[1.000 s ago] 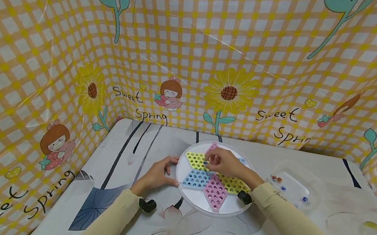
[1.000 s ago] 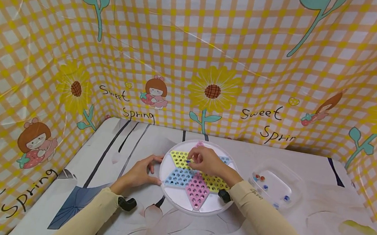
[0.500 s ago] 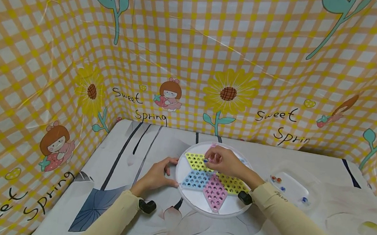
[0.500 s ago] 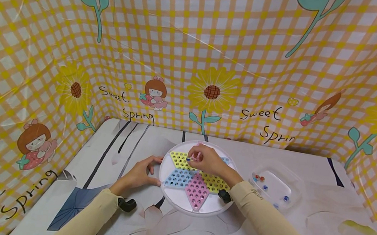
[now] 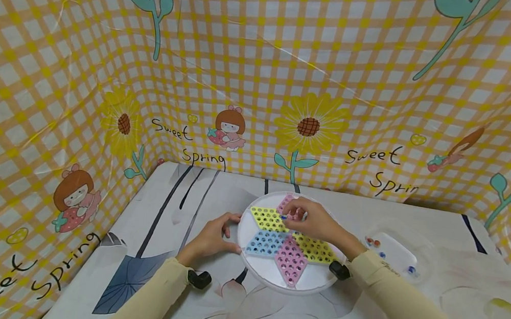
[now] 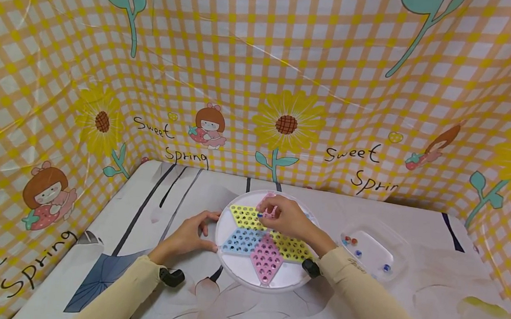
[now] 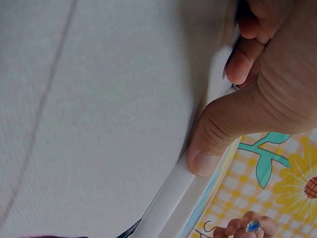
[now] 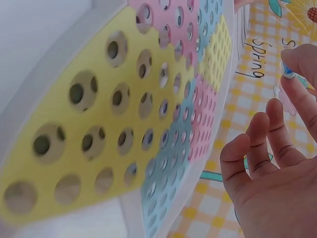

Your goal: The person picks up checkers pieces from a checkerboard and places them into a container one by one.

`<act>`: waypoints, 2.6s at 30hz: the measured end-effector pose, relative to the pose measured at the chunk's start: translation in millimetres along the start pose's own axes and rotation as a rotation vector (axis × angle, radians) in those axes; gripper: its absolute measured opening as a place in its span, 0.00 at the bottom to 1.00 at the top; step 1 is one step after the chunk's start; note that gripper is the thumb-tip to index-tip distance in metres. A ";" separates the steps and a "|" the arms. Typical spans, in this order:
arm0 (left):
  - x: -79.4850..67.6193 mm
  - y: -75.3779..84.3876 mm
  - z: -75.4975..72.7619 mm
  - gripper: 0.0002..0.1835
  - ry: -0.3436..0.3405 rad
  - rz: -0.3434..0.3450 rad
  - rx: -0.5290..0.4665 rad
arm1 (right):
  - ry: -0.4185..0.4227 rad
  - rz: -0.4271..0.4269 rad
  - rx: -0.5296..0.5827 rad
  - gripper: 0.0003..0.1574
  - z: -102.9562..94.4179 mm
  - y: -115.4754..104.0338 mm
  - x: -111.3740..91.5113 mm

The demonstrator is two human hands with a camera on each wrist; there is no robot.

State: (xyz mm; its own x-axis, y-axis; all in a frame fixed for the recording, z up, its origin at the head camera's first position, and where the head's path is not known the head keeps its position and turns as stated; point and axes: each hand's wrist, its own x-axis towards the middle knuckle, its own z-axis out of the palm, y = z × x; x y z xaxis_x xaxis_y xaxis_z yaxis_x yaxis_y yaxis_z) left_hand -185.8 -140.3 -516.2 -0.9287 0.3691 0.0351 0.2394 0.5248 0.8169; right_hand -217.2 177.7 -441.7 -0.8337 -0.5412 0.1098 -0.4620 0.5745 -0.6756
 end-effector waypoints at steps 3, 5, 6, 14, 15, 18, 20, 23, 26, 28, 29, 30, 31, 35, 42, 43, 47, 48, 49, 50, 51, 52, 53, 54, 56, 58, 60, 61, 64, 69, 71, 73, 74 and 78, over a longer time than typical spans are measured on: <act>1.4 0.8 0.5 0.41 0.004 0.022 -0.008 | 0.015 -0.017 0.005 0.12 -8.0 2.5 -7.2; 1.8 1.2 0.8 0.41 0.004 0.022 -0.010 | 0.028 -0.024 0.012 0.12 -13.1 5.0 -12.4; 2.0 1.4 0.9 0.41 0.004 0.023 -0.009 | 0.036 -0.023 0.010 0.13 -15.7 6.0 -15.1; -0.9 3.5 1.8 0.41 0.001 0.006 -0.010 | 0.095 0.001 -0.040 0.12 -35.4 12.6 -42.6; -1.3 3.3 1.8 0.41 -0.001 0.006 -0.011 | 0.103 0.010 -0.046 0.12 -38.3 13.4 -46.3; -2.0 3.2 2.0 0.41 -0.004 0.007 -0.018 | 0.125 0.030 -0.065 0.12 -47.9 16.3 -57.6; -2.4 3.8 1.9 0.41 -0.003 0.009 -0.023 | 0.136 0.055 -0.071 0.12 -54.5 18.4 -64.8; -2.7 4.5 2.1 0.41 0.000 0.013 -0.024 | 0.145 0.089 -0.088 0.12 -64.4 22.0 -75.8; -2.7 4.3 2.2 0.41 0.003 0.009 -0.021 | 0.159 0.107 -0.107 0.11 -73.8 25.9 -87.8; -2.8 3.8 2.2 0.41 0.004 0.001 -0.018 | 0.172 0.114 -0.121 0.10 -79.0 29.7 -95.8; -2.7 3.3 2.1 0.41 0.004 -0.005 -0.018 | 0.179 0.116 -0.129 0.10 -81.4 31.9 -99.9; -2.8 3.1 2.0 0.41 0.003 -0.010 -0.018 | 0.187 0.120 -0.137 0.10 -83.8 34.3 -104.1; -2.7 2.7 2.0 0.41 0.001 -0.015 -0.017 | 0.192 0.127 -0.145 0.10 -86.1 36.7 -108.4; -2.6 2.6 2.1 0.41 -0.002 -0.018 -0.012 | 0.209 0.150 -0.164 0.11 -94.6 47.1 -125.9; -1.9 4.6 1.9 0.40 -0.001 0.004 -0.008 | 0.259 0.126 -0.202 0.12 -102.8 63.3 -147.8; -2.0 5.1 1.9 0.40 0.000 0.004 -0.011 | 0.266 0.120 -0.207 0.12 -103.9 64.8 -149.4; -2.3 5.6 2.1 0.40 0.003 0.004 -0.021 | 0.293 0.102 -0.217 0.12 -108.0 69.5 -152.9; -2.5 5.7 2.1 0.40 0.002 0.004 -0.021 | 0.297 0.102 -0.218 0.12 -108.8 70.2 -153.7; -2.9 6.2 2.0 0.40 -0.001 0.002 -0.022 | 0.301 0.104 -0.218 0.12 -109.3 70.7 -154.4; -3.0 6.3 2.0 0.40 -0.002 0.002 -0.021 | 0.303 0.107 -0.217 0.12 -109.6 71.1 -155.0; -3.3 6.4 2.0 0.40 -0.004 0.001 -0.019 | 0.303 0.110 -0.216 0.12 -109.8 71.4 -155.7; -3.6 6.5 1.9 0.40 -0.004 0.000 -0.015 | 0.302 0.113 -0.217 0.12 -110.1 71.5 -155.9; -3.8 6.4 1.7 0.40 -0.003 0.000 -0.013 | 0.301 0.117 -0.215 0.12 -110.3 71.7 -155.9; -3.7 5.8 1.6 0.40 -0.002 0.001 -0.012 | 0.301 0.121 -0.212 0.12 -110.3 72.0 -155.9; -3.6 5.1 1.3 0.40 0.001 0.004 -0.013 | 0.299 0.128 -0.211 0.12 -110.0 73.2 -155.5; -3.6 4.1 1.1 0.40 0.004 0.006 -0.014 | 0.295 0.137 -0.210 0.12 -109.4 74.9 -154.9; -3.3 2.4 1.3 0.40 0.004 0.011 -0.015 | 0.287 0.153 -0.210 0.12 -108.9 76.7 -154.5; -3.5 2.6 1.3 0.40 0.004 0.011 -0.016 | 0.279 0.166 -0.210 0.12 -108.7 77.5 -154.6; -3.2 2.2 1.8 0.40 -0.003 0.001 -0.011 | 0.253 0.211 -0.208 0.13 -108.2 79.2 -155.6; -2.3 4.2 2.1 0.41 -0.011 -0.002 -0.010 | 0.243 0.231 -0.212 0.12 -107.8 81.5 -157.4; -2.0 3.7 2.2 0.41 -0.014 0.001 -0.009 | 0.240 0.231 -0.217 0.12 -107.5 82.9 -157.5; -1.7 2.6 2.3 0.42 -0.018 -0.003 -0.004 | 0.233 0.236 -0.221 0.12 -107.2 83.9 -157.4; -1.5 1.8 2.5 0.42 -0.020 -0.005 -0.001 | 0.232 0.236 -0.222 0.12 -107.1 84.3 -157.4; -1.4 0.2 3.1 0.42 -0.017 -0.007 0.003 | 0.238 0.223 -0.226 0.11 -106.5 86.1 -157.3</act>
State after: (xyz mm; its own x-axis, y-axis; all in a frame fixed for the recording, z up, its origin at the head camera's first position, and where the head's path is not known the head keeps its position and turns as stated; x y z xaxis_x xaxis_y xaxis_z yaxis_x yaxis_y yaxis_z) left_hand -183.6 -138.3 -517.9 -0.9254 0.3786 0.0192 0.2336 0.5296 0.8155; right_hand -158.1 377.6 -439.6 -0.9557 -0.2456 0.1619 -0.2942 0.7973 -0.5270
